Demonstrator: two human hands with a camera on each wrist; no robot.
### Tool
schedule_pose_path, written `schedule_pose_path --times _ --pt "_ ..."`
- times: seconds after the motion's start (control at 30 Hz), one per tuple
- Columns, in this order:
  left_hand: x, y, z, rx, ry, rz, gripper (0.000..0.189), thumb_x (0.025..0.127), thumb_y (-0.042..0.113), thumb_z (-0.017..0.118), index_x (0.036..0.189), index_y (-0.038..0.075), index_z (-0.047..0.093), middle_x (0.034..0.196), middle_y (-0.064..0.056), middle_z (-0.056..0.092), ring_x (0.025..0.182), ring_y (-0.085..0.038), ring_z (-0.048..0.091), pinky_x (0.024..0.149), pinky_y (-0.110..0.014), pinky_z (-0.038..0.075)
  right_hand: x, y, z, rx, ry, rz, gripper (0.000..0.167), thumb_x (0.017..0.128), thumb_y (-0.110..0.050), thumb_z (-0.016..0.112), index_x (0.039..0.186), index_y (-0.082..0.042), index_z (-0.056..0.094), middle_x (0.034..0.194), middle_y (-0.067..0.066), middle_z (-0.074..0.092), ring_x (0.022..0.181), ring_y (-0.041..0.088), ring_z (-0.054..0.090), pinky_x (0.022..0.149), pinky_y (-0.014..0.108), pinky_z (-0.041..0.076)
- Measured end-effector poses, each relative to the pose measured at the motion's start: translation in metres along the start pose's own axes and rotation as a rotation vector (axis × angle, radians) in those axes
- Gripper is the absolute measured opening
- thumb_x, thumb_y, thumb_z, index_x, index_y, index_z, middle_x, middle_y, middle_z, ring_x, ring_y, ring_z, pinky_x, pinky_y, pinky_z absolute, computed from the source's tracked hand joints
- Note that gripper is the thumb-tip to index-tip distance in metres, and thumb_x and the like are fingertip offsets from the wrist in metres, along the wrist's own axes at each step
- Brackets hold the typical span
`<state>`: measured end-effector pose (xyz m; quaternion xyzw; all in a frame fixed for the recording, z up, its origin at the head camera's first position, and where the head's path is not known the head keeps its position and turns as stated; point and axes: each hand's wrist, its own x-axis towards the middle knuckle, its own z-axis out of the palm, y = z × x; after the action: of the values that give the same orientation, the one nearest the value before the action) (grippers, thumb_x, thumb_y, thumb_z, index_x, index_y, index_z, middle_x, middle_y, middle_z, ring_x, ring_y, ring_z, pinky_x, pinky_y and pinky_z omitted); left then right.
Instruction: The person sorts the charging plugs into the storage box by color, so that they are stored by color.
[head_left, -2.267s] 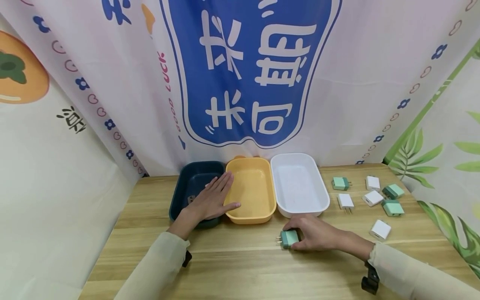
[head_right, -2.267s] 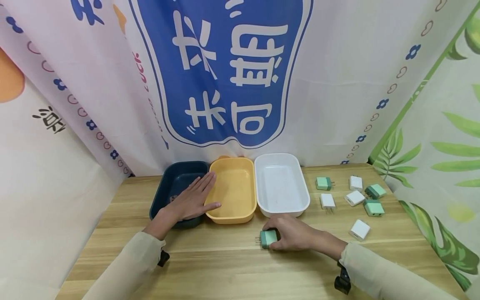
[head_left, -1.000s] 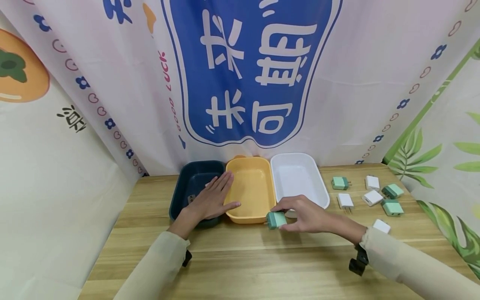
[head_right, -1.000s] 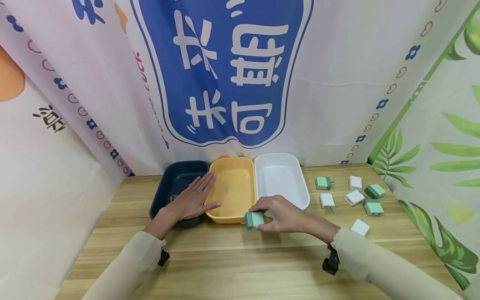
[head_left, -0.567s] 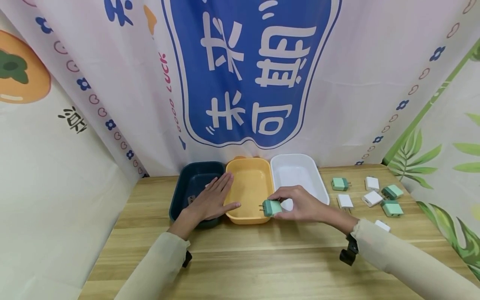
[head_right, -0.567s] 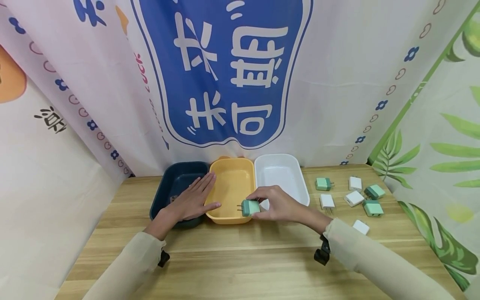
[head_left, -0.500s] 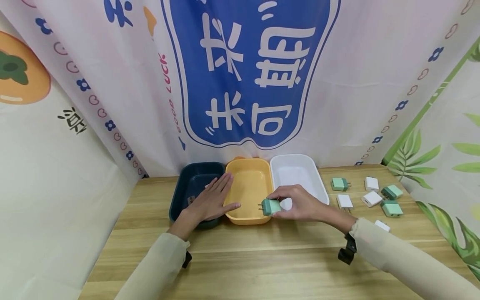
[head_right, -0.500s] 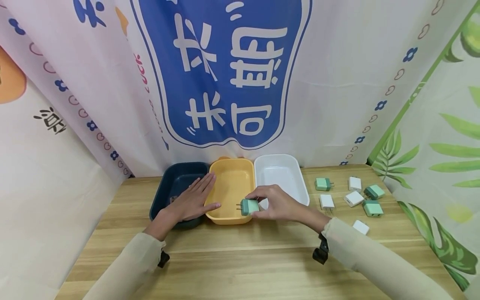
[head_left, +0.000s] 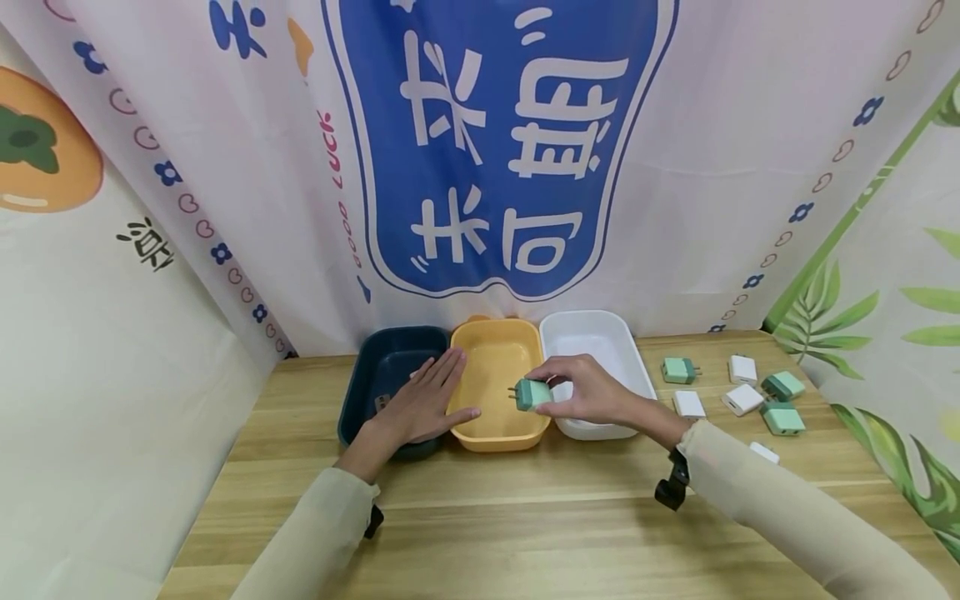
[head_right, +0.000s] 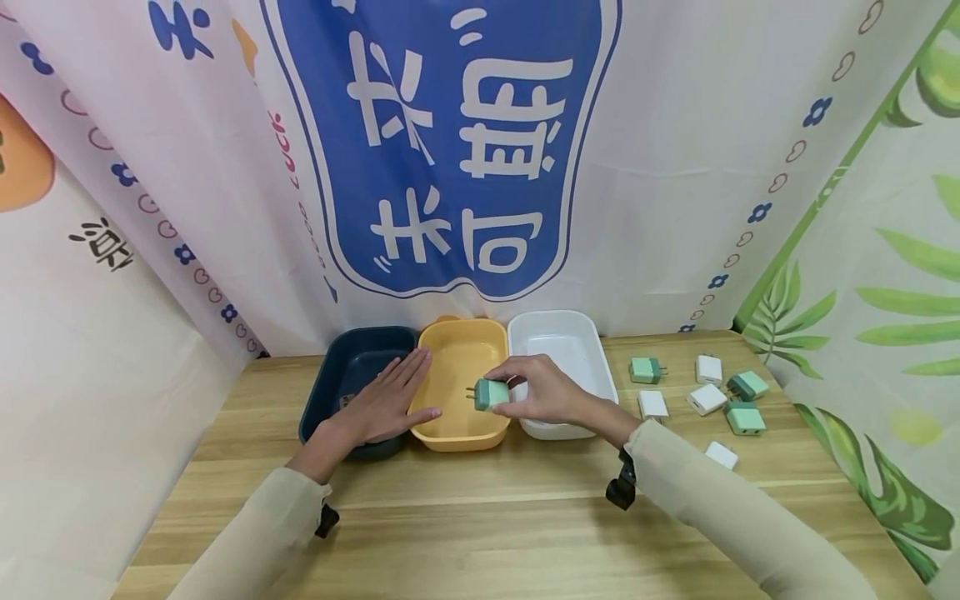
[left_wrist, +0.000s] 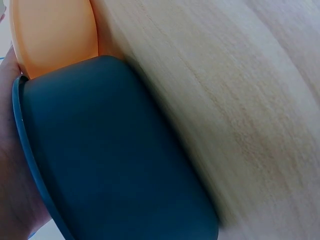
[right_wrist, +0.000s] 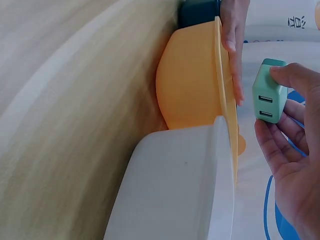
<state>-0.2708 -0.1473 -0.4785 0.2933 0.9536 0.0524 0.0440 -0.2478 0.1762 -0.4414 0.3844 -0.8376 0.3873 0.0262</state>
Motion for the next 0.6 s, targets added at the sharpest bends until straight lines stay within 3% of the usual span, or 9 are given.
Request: schedule_pose_path --times 0.6 --pt "0.001 -0.001 0.001 0.003 -0.016 -0.009 0.102 0.103 0.075 0.039 0.171 0.007 0.003 0.179 -0.009 0.000 0.165 -0.024 0.000 0.134 -0.048 0.005 0.026 0.031 -0.002 0.043 0.034 0.125 0.040 0.085 -0.012 0.088 0.122 -0.002 0.076 0.114 0.009 0.078 0.101 0.021 0.073 0.091 0.050 0.063"
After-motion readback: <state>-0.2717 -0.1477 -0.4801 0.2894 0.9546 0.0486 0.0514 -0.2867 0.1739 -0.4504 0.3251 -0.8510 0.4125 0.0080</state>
